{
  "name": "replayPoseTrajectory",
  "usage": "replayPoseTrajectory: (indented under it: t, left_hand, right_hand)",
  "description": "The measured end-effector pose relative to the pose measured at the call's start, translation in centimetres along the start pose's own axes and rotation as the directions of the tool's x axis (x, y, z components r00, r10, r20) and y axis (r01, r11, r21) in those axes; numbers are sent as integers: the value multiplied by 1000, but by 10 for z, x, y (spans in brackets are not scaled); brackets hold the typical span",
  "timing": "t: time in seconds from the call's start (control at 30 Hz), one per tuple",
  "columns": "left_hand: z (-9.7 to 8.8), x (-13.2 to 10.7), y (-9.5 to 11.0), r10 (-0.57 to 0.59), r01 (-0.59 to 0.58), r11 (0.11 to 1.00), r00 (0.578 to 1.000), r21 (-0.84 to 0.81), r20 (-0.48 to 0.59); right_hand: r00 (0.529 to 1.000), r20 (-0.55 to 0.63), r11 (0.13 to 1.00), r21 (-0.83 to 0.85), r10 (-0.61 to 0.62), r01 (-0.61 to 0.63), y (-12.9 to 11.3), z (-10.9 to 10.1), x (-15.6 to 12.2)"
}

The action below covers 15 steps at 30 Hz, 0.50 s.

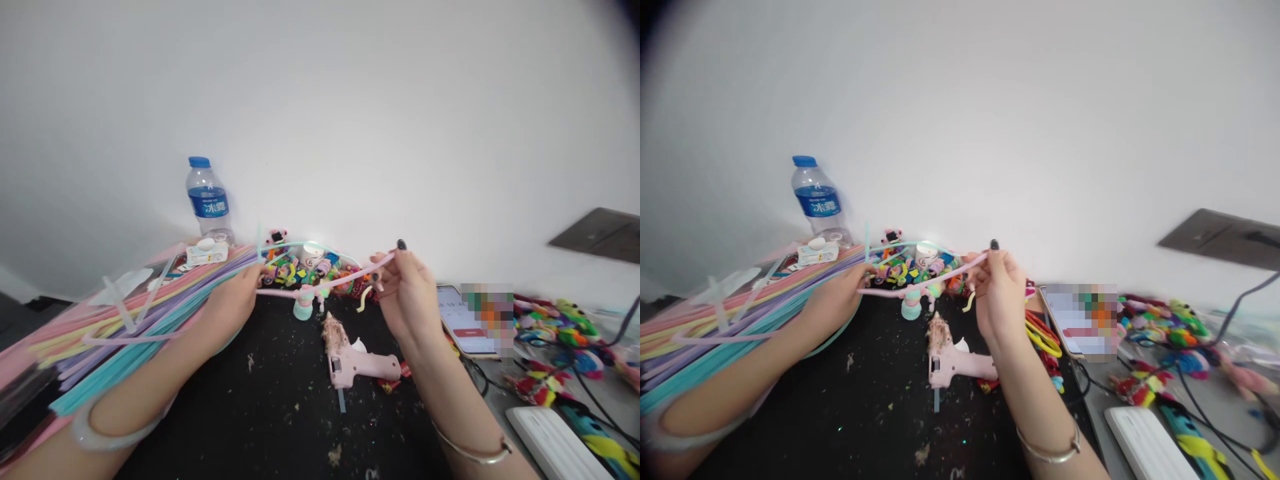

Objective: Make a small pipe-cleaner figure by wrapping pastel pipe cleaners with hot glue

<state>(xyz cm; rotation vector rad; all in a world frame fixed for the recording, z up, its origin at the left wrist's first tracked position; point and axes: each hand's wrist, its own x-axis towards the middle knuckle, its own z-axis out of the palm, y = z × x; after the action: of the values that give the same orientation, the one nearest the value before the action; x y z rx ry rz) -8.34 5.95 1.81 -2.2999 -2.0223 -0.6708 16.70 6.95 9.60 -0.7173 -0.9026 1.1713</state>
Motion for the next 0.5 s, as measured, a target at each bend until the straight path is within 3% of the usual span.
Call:
replayPoseTrajectory:
  t: [0.07, 0.13, 0.33, 0.43, 0.5]
  left_hand:
    - [0, 2, -5, -42, 44, 994, 999, 104, -24]
    - [2, 4, -9, -11, 21, 989, 997, 146, -70]
    - [8, 6, -8, 13, 49, 978, 955, 202, -296]
    - [3, 3, 3, 60, -52, 998, 921, 30, -386]
    - [0, -3, 16, 135, -218, 950, 933, -225, -333]
  right_hand:
    - [996, -81, 999, 51, 22, -17, -9, -7, 6]
    - [997, -72, 998, 58, 17, -13, -16, -14, 11]
    - [957, 157, 969, -78, 243, -233, -10, -21, 13]
    - [876, 305, 924, -205, 373, -322, 6, -13, 3]
    - [798, 382, 881, -283, 466, -380, 17, -5, -9]
